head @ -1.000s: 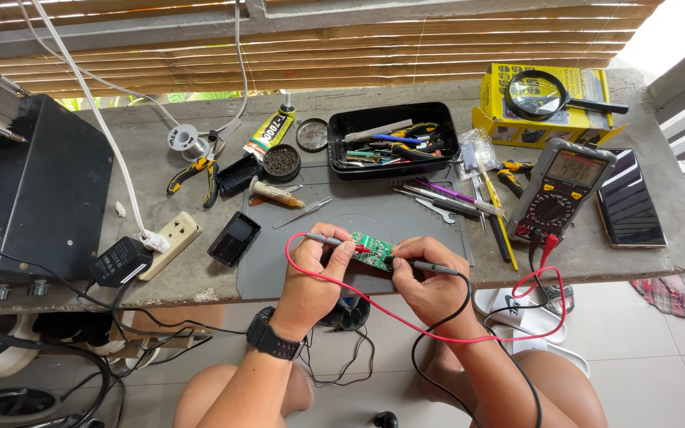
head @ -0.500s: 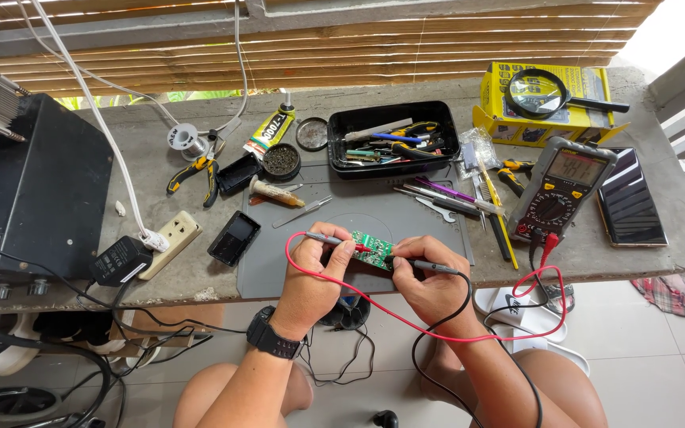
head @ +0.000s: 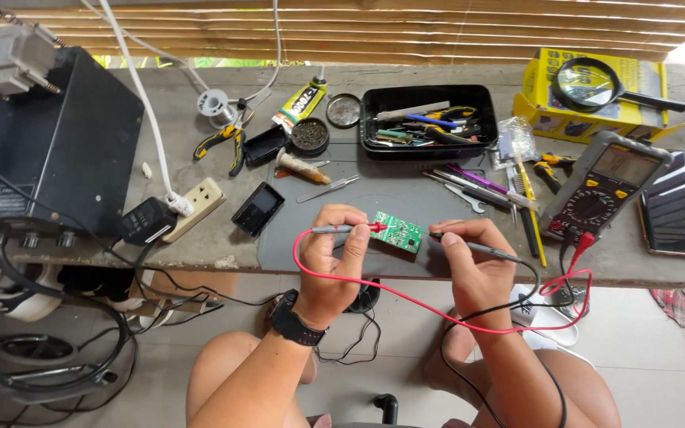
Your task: The person uses a multimeter to test points on a small green circuit board, then inspects the board with a magnifying glass. The person holds the board and probes, checks readings, and visually examines the components.
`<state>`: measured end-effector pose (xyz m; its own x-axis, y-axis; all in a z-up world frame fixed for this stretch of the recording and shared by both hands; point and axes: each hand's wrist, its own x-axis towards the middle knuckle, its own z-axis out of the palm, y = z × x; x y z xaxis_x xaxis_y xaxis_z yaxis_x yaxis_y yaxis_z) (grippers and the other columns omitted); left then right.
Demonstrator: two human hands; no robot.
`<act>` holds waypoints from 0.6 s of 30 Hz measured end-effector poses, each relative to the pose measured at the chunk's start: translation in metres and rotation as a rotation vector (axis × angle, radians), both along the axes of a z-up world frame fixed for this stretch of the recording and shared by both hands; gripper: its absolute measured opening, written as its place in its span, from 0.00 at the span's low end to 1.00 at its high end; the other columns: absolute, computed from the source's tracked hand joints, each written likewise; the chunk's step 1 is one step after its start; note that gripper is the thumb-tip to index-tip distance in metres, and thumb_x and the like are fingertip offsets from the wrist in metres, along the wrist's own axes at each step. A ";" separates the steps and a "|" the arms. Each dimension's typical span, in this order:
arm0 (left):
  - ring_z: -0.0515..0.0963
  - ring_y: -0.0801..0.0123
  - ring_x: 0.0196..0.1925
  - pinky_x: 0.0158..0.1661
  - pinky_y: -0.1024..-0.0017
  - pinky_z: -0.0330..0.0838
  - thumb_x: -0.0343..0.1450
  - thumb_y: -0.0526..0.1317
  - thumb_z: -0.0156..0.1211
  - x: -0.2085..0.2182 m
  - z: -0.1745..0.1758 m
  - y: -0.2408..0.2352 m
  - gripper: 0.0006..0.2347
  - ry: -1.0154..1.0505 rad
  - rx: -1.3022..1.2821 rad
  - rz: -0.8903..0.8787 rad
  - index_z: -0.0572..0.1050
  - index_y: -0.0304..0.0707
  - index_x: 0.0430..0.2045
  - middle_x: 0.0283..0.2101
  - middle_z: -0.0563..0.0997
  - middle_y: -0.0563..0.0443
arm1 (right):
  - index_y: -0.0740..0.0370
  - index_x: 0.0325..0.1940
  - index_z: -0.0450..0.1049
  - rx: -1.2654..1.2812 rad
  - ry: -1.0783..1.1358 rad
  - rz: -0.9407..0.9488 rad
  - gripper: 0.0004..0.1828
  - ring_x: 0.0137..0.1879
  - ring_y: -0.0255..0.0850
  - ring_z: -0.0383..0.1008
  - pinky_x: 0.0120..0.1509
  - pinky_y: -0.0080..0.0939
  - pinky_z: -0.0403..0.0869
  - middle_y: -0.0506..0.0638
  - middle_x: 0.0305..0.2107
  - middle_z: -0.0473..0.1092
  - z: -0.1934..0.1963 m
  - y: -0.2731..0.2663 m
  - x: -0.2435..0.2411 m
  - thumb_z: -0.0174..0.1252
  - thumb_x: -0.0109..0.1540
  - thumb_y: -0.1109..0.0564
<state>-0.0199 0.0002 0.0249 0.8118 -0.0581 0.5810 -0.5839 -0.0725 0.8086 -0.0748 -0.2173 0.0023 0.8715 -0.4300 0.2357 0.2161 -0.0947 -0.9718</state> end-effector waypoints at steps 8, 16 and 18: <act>0.84 0.47 0.40 0.48 0.56 0.82 0.84 0.38 0.57 -0.021 0.010 -0.006 0.10 -0.149 0.058 -0.292 0.77 0.37 0.33 0.33 0.78 0.47 | 0.69 0.40 0.80 -0.170 -0.299 0.101 0.23 0.49 0.54 0.84 0.64 0.51 0.81 0.63 0.34 0.79 0.017 0.012 -0.021 0.48 0.81 0.54; 0.80 0.19 0.35 0.35 0.32 0.76 0.76 0.39 0.58 -0.055 -0.003 -0.012 0.13 0.043 0.662 -0.554 0.73 0.26 0.24 0.25 0.76 0.24 | 0.66 0.54 0.86 -0.252 -0.102 0.347 0.17 0.52 0.50 0.85 0.59 0.51 0.82 0.59 0.43 0.82 0.037 0.035 -0.056 0.51 0.75 0.59; 0.86 0.19 0.40 0.42 0.33 0.81 0.73 0.38 0.56 -0.064 0.003 -0.017 0.13 0.224 0.877 -0.595 0.79 0.25 0.23 0.28 0.84 0.25 | 0.63 0.46 0.83 -0.477 -0.039 0.395 0.12 0.46 0.59 0.85 0.55 0.57 0.83 0.59 0.41 0.81 0.034 0.040 -0.057 0.54 0.77 0.60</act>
<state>-0.0835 -0.0169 0.0282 0.5986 -0.8009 -0.0130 -0.5620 -0.4315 0.7057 -0.1323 -0.1774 0.0364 0.9303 0.0841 0.3569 0.3577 -0.4221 -0.8330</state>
